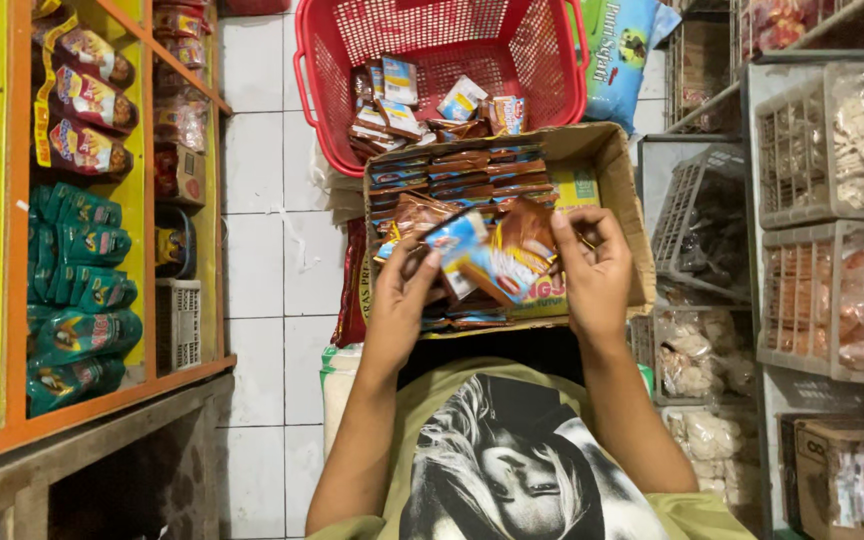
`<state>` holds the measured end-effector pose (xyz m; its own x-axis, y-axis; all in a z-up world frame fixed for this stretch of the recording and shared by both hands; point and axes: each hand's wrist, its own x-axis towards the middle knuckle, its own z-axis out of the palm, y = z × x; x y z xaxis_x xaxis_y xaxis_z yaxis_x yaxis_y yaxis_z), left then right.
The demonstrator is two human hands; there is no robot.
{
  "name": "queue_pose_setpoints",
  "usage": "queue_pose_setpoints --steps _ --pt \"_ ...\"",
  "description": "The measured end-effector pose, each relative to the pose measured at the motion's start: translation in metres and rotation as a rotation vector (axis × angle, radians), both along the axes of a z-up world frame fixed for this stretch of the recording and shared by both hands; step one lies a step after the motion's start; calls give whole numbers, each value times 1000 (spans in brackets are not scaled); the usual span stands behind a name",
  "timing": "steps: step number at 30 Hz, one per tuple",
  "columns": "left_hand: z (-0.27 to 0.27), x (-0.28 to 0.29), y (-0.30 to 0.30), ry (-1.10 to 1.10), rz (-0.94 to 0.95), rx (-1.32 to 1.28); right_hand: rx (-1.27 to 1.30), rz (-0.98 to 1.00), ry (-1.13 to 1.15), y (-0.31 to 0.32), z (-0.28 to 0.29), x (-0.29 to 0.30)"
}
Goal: The person transfers snack packets from a red basket into a cardboard box and arranges them in neat rows.
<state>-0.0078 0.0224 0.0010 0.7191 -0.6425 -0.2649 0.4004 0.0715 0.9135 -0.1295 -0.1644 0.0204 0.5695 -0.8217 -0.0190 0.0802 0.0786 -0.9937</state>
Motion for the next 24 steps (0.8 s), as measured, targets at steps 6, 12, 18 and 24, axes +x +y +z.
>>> queue_pose_setpoints --steps 6,12,18,24 --pt "11 -8 -7 116 78 -65 128 143 -63 10 15 -9" --pt "15 -14 -16 -50 152 -27 -349 322 220 21 30 -13" --pt "49 -21 -9 -368 -56 152 -645 483 245 8 61 -16" --pt "35 -11 -3 -164 93 1 -654 283 389 -25 52 -28"
